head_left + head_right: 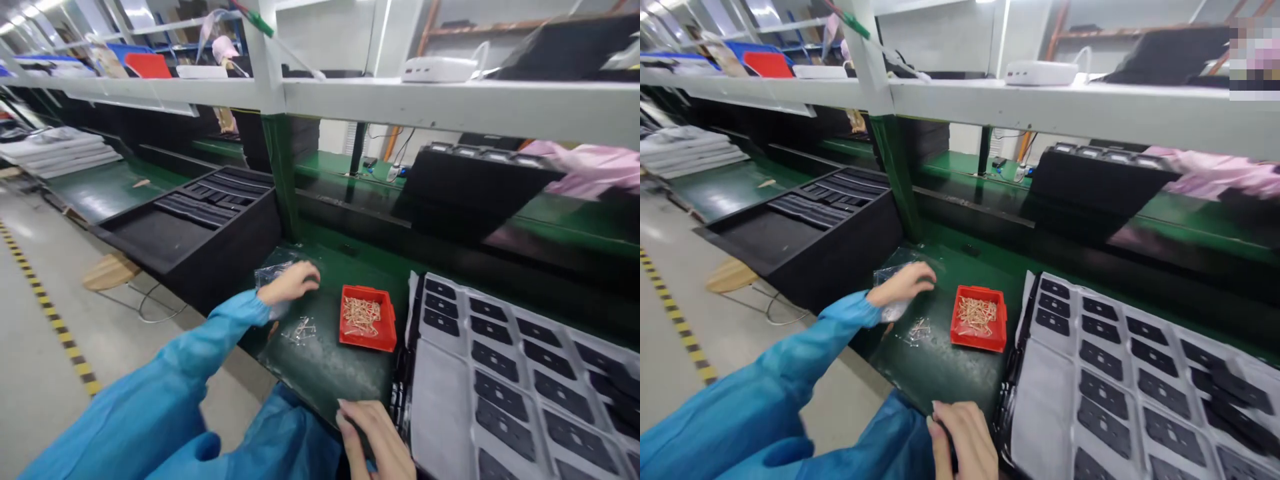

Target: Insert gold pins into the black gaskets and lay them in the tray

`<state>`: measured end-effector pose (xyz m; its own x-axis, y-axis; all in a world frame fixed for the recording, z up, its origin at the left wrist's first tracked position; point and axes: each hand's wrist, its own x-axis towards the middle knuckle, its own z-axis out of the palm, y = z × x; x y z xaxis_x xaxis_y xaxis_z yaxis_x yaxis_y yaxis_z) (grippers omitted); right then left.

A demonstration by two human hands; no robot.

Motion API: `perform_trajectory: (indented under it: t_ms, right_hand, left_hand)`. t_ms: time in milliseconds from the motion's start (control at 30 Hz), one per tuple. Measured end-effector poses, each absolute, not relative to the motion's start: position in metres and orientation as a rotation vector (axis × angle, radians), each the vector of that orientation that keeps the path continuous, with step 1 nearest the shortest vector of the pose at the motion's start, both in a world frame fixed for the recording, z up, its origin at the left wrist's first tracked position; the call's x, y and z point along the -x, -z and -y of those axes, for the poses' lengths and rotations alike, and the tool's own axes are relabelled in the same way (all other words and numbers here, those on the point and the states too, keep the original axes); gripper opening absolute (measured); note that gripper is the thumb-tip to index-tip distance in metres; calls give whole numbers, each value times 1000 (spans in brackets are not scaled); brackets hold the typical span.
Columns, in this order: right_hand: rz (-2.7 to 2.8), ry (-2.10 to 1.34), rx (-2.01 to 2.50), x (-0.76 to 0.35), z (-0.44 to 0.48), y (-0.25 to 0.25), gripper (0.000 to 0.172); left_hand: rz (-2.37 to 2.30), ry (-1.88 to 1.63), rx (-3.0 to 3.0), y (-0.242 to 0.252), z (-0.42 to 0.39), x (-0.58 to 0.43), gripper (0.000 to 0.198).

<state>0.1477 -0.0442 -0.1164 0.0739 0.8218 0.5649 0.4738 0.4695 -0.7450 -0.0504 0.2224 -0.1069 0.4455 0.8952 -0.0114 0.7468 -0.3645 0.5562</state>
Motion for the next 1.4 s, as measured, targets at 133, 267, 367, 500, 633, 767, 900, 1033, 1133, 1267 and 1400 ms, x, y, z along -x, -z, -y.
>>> perform_trajectory:
  t_ms: [133, 267, 367, 500, 633, 767, 900, 1033, 1133, 1267, 1400]
  right_hand:
    - [1855, -594, 980, -146, 30, 121, 27]
    - [2031, -621, 940, -155, 24, 126, 27]
    - [2036, -644, 1019, -159, 26, 129, 24]
    - [2049, -651, 1040, -161, 30, 129, 24]
    - [2012, -680, 1097, -159, 28, 127, 20]
    - [1865, -638, 1217, -147, 12, 132, 13]
    - [1831, -657, 1324, -133, -3, 143, 14]
    - [1853, -721, 1327, -128, -4, 149, 16]
    - [1844, -746, 1346, -128, -4, 150, 19]
    - [1825, -784, 1351, -129, -5, 150, 22]
    - [1753, -816, 1370, -126, -5, 151, 24]
  left_hand:
    - [-1381, -421, -2184, 140, -137, 76, 13]
    - [-1509, -500, -2186, 158, -101, 57, 12]
    - [-1319, -433, -2314, 158, -120, 51, 19]
    - [-902, -267, -2467, 154, -172, 56, 10]
    - [-718, -198, -2526, 149, -197, 60, 18]
    - [-693, -195, -2544, 143, -192, 61, 10]
    - [-717, -174, -2577, 143, -181, 63, 8]
    - [-792, -185, -2560, 145, -179, 66, 15]
    - [-821, -203, -2549, 144, -178, 68, 4]
    - [-832, -229, -2543, 147, -175, 70, 12]
    - [-838, -296, -2486, 144, -171, 70, 16]
